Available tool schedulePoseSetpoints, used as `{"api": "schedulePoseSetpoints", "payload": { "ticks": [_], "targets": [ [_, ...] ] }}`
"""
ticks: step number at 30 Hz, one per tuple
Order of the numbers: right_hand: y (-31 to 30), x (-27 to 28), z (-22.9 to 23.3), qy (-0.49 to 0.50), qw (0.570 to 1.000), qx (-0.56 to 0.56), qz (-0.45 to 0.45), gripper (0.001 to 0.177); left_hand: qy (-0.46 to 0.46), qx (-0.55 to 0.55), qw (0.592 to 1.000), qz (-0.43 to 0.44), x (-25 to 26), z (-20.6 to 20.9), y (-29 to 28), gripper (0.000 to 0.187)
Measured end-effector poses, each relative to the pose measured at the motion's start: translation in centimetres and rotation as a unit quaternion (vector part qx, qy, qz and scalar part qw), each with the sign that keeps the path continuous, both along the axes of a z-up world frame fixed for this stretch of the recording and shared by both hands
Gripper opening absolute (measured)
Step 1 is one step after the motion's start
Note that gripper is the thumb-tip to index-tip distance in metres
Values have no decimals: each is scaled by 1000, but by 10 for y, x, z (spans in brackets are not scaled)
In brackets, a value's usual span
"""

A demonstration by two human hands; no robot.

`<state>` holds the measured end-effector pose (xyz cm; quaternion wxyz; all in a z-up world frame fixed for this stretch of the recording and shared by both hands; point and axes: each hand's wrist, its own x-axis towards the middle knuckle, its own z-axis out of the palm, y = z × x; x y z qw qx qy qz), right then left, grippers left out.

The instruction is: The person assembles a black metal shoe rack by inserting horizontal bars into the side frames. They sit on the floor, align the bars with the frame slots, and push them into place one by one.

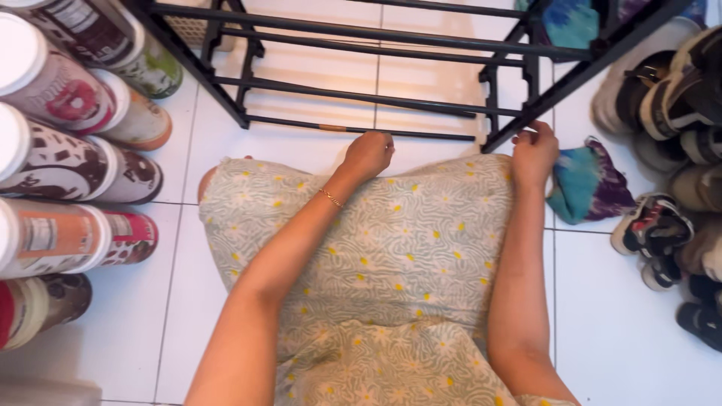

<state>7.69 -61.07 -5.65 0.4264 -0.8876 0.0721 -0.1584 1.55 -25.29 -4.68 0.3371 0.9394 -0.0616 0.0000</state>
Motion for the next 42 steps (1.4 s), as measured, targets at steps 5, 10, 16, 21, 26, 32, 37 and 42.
{"api": "schedulePoseSetpoints", "payload": {
  "ticks": [5,10,16,21,26,32,37,42],
  "targets": [
    [-16,27,3,161,961,223,-1,25,-93,-21,995,29,19,-21,-4,10],
    [-49,86,-40,286,899,330,31,31,-193,-24,981,1,71,-38,-40,25],
    [-38,122,-86,276,856,360,247,34,-178,53,982,-41,137,-73,-87,23],
    [-17,135,-77,333,892,231,199,25,-192,99,976,-38,159,-109,-125,16],
    [-8,125,-80,337,846,369,185,24,-158,113,979,-60,165,-120,-149,14],
    [-12,132,-107,303,851,384,190,27,-187,119,971,-92,174,-102,-144,14],
    [-20,132,-121,256,852,391,234,32,-189,25,976,-100,171,-86,-139,13],
    [-16,127,-117,237,828,431,268,36,-120,24,988,-97,165,-73,-141,18]
  ]
}}
